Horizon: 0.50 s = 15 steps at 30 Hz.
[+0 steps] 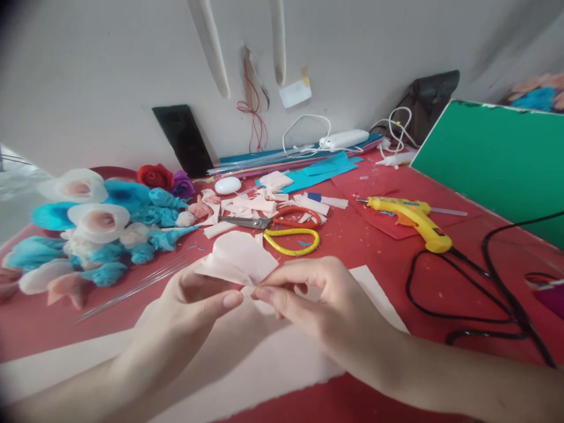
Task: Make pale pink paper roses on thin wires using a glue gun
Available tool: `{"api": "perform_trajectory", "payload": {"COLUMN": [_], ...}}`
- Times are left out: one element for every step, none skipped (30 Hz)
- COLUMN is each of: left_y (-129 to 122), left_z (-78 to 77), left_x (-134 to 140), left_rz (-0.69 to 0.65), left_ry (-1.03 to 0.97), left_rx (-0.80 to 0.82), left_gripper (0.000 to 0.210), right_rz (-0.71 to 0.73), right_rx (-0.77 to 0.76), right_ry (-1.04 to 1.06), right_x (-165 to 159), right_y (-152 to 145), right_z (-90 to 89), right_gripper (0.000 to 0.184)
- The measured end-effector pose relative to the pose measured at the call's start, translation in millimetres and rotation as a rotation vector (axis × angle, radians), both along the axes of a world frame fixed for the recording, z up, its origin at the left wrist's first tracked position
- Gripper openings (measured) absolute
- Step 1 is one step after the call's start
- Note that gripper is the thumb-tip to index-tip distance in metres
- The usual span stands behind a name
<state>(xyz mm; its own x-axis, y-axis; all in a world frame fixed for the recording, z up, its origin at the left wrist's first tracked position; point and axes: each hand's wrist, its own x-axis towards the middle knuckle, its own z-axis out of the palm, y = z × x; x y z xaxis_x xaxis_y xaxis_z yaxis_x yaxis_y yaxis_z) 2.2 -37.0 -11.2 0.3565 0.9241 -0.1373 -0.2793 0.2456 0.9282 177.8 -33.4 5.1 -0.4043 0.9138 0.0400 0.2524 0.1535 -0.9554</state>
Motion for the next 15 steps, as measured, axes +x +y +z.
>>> {"api": "perform_trajectory", "payload": {"left_y": [-0.2,-0.4,-0.5,-0.6,-0.8,-0.9,-1.0,-1.2,-1.3,-1.3,-1.4,-1.4,-1.4,-1.3,-1.2], "left_z": [-0.8,-1.5,-2.0,-2.3,-2.5,-2.6,-2.5,-2.3,-2.0,-1.6,-1.2,-0.8,-0.4,-0.3,-0.3], "left_x": [-0.1,-0.2,-0.3,-0.4,-0.5,-0.5,-0.5,-0.4,-0.3,-0.2,-0.1,0.0,0.0,0.0,0.0], "left_rz": [-0.002,-0.001,0.002,0.008,0.012,0.015,0.018,0.017,0.018,0.019,0.024,0.027,0.029,0.030,0.027], "left_ry": [0.004,0.005,0.004,0.000,-0.007,-0.012,-0.011,-0.005,0.000,0.001,0.001,-0.002,-0.004,-0.006,-0.008], "left_rx": [0.005,0.011,0.018,0.019,0.018,0.014,0.005,-0.002,-0.007,-0.009,-0.010,-0.011,-0.018,-0.024,-0.027], "left_gripper": [0.013,0.011,0.011,0.011,0.010,0.010,0.009,0.009,0.008,0.008,0.008,0.007,0.007,0.007,0.007], "right_rz": [-0.003,0.003,0.006,0.008,0.011,0.014,0.015,0.015,0.019,0.021,0.020,0.018,0.016,0.016,0.013], "right_rx": [0.002,0.003,0.007,0.008,0.008,0.005,0.003,0.005,0.009,0.012,0.013,0.012,0.009,0.002,-0.005], "right_ry": [0.000,-0.006,-0.012,-0.017,-0.017,-0.015,-0.014,-0.014,-0.013,-0.013,-0.012,-0.011,-0.012,-0.013,-0.015], "right_x": [0.1,0.3,0.5,0.8,1.1,1.4,1.7,2.0,2.2,2.4,2.5,2.6,2.6,2.7,2.7], "right_y": [-0.3,-0.6,-1.0,-1.4,-1.8,-2.1,-2.3,-2.5,-2.7,-2.8,-2.9,-3.0,-3.1,-3.2,-3.3], "right_z": [-0.1,-0.3,-0.6,-0.9,-1.3,-1.6,-1.9,-2.1,-2.1,-2.1,-2.1,-2.1,-2.1,-2.2,-2.5], "right_gripper": [0.019,0.019,0.019,0.020,0.020,0.020,0.020,0.019,0.019,0.019,0.020,0.020,0.021,0.021,0.021]}}
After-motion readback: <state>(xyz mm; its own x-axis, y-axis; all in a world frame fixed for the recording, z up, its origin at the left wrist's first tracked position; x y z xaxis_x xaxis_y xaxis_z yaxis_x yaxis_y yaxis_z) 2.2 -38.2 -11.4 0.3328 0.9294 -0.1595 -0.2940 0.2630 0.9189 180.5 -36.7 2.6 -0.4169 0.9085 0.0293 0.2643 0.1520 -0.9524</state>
